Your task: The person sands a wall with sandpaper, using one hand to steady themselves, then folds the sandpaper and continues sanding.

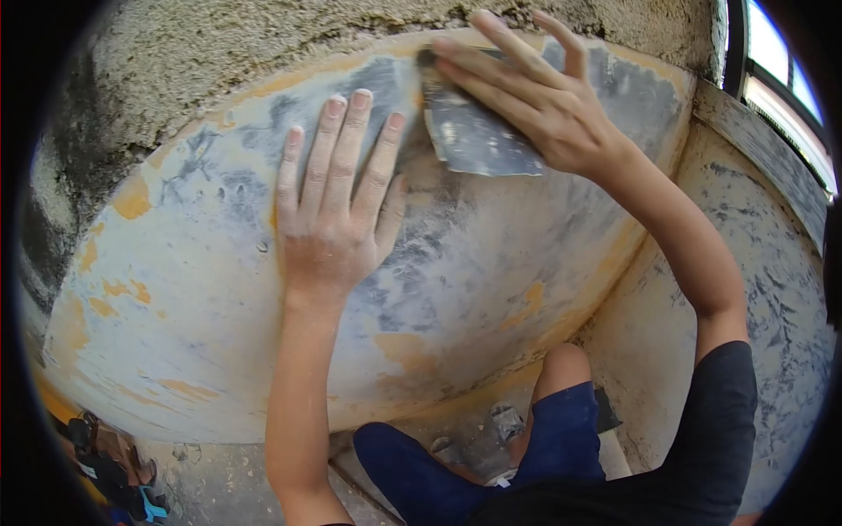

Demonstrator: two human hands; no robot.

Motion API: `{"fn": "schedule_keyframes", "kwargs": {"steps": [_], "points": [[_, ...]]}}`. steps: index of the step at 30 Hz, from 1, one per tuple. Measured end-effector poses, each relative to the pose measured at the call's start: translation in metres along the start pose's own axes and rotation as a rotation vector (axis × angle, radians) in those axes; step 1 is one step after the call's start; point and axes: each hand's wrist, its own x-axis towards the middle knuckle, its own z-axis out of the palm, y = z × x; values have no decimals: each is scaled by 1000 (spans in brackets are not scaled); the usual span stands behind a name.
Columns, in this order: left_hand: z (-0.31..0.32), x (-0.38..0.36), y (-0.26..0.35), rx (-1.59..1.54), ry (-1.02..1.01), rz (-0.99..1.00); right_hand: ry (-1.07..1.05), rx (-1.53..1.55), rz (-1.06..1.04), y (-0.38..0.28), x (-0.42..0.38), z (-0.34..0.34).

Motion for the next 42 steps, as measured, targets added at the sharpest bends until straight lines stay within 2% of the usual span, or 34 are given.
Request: {"fn": "schedule_keyframes", "kwargs": {"steps": [2,3,4,6,7,12,14,16,18,19,22,24,26,28,30,33,36,38,42], "points": [[0,-2,0,-7,5,-5,6,-30,-71,1,5,-3],[0,-2,-2,-8,4,0,-86,58,-98,12,9,-30],[0,-3,-3,-9,0,5,-91,56,-99,21,-8,-26],[0,-3,-1,-13,10,-3,-67,-84,-76,39,-38,-12],[0,-2,0,-15,15,-5,-119,-120,-37,42,-46,-14],[0,-2,1,-17,17,-8,-35,-79,-35,16,2,-2],[0,-3,0,-19,17,-8,-124,190,-68,14,19,-13],[1,-4,-3,-32,19,0,-177,81,-90,26,1,-22],[2,-4,-1,-37,27,-4,-75,-75,-61,49,-38,-8],[3,-4,-1,-31,33,-8,-118,-125,-60,55,-49,-14],[0,-2,2,-33,46,-15,-45,-63,-72,45,-35,-8],[1,-2,1,-28,47,-14,-33,-11,-53,22,3,-5],[0,-3,2,-29,46,-16,-133,168,-130,6,37,-17],[-1,-4,-1,-25,42,0,-136,154,-142,14,32,-22],[0,-5,-4,-67,64,8,-211,7,-126,33,8,-36],[6,-15,2,-100,129,-17,-164,-87,-128,54,-26,-35],[3,-28,20,-87,168,-29,-127,-162,-155,36,1,-30],[4,-33,33,-93,171,-19,-103,41,-189,18,37,-28],[13,-38,38,-132,173,-55,-105,151,-183,24,32,-23]]}}
